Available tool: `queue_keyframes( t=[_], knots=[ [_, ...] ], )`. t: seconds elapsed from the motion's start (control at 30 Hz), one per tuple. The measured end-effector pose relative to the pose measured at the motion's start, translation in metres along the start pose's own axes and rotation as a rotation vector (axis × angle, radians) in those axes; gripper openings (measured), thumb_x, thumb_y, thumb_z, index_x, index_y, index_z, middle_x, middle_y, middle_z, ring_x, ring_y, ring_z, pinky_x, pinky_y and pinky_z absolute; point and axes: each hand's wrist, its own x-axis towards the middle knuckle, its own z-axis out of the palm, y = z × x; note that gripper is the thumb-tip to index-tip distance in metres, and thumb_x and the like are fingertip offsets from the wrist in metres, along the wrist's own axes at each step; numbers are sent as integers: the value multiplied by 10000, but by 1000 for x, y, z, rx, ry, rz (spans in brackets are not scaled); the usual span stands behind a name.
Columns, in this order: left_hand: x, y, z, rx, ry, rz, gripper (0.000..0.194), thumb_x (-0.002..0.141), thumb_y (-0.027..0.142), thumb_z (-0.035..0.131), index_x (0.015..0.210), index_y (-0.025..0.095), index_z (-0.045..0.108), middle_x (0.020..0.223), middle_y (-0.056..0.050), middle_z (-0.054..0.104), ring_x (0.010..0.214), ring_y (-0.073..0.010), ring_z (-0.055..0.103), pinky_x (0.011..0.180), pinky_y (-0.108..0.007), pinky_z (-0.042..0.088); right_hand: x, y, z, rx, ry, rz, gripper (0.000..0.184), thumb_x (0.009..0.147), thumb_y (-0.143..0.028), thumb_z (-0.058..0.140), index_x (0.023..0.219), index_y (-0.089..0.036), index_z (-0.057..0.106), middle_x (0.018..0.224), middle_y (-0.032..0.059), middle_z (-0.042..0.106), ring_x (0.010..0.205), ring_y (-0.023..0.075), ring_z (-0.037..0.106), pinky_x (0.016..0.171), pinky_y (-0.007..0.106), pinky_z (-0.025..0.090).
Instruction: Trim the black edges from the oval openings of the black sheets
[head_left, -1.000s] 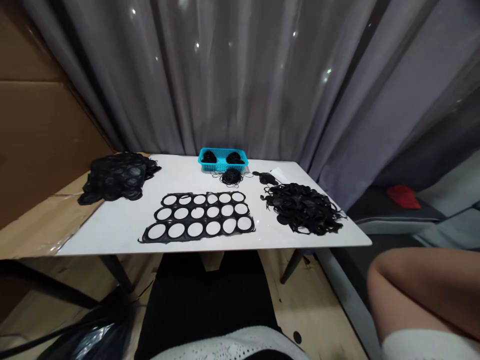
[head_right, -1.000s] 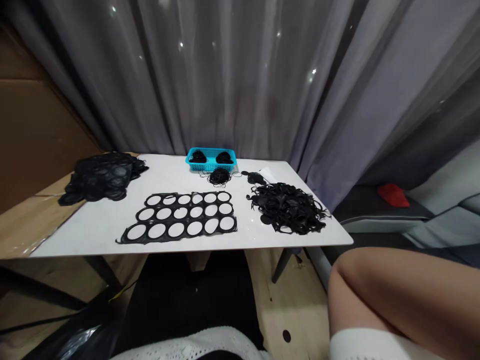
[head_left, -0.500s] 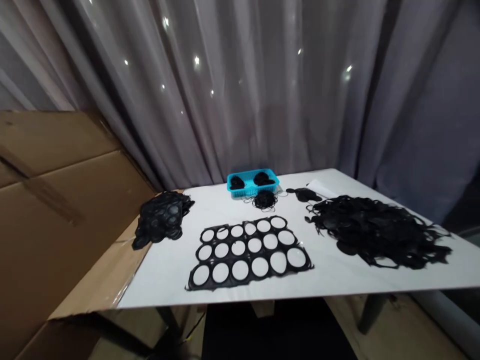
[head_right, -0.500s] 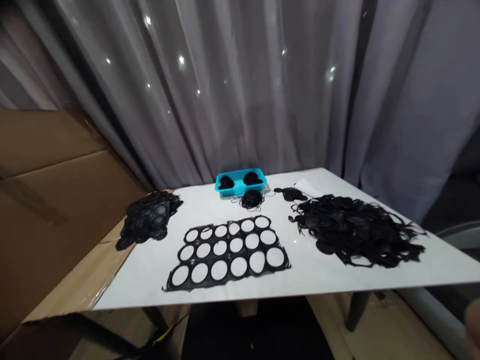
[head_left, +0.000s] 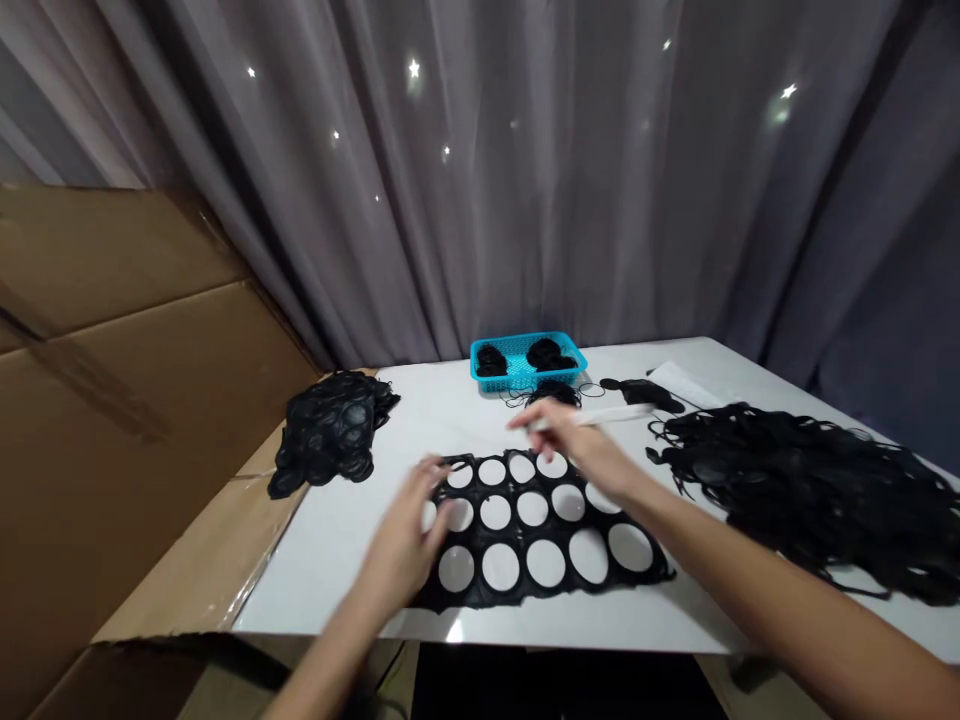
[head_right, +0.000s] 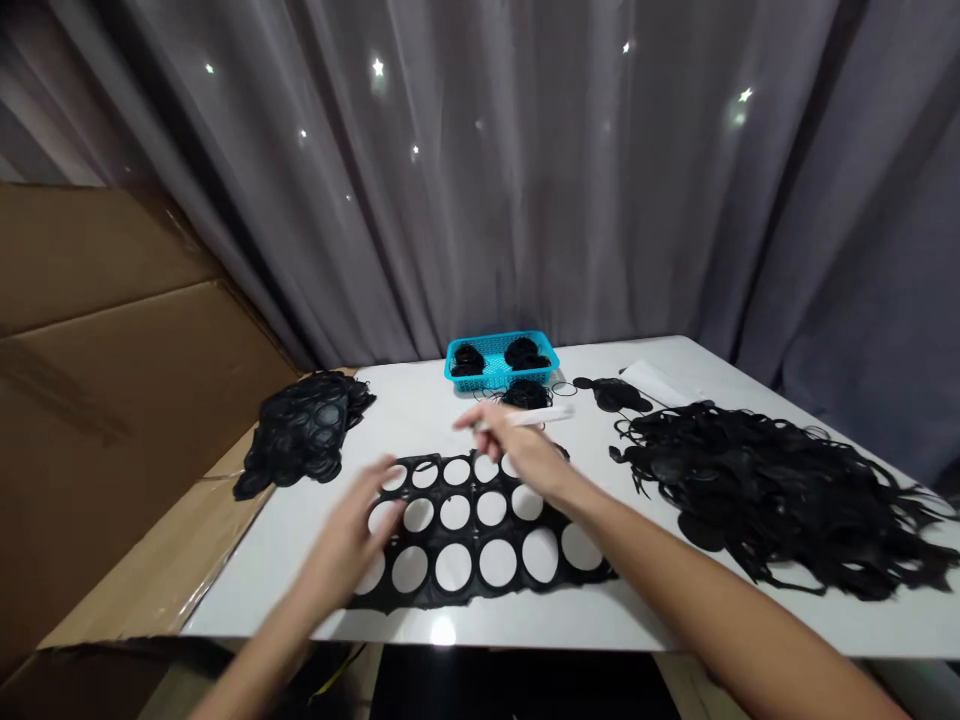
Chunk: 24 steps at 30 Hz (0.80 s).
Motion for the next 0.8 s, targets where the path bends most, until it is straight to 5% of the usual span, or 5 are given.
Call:
queue_keyframes(
  t=[0.17, 0.37, 0.8],
  knots=[
    [-13, -5, 58, 154, -346, 51, 518, 1007, 365, 540, 1503, 261, 432, 1552, -107, 481, 1468, -330, 392, 1159, -644, 338, 34, 73, 60, 125, -238, 312, 225, 901, -404, 606, 1000, -202, 601, 752, -7, 672, 624, 134, 611, 599, 256, 473],
    [-28, -3, 71, 318, -296, 34, 574, 996, 343, 522, 1547, 259, 387, 1570, -97, 454, 1467, -379, 378, 1109, -745, 316, 32, 93, 55, 21, -244, 334, 102, 795, -263, 653, 757, -189, 594, 695, -5, 667, 618, 129, 585, 591, 241, 445],
    [-31, 1, 75, 369, -227, 38, 558, 970, 324, 527, 1520, 278, 449, 1555, -79, 479, 1446, -404, 387, 1115, -774, 243, 32, 93, 46, -121, -245, 396, 64, 790, -241, 661, 803, -178, 660, 735, -4, 673, 666, 133, 568, 613, 234, 408]
  ],
)
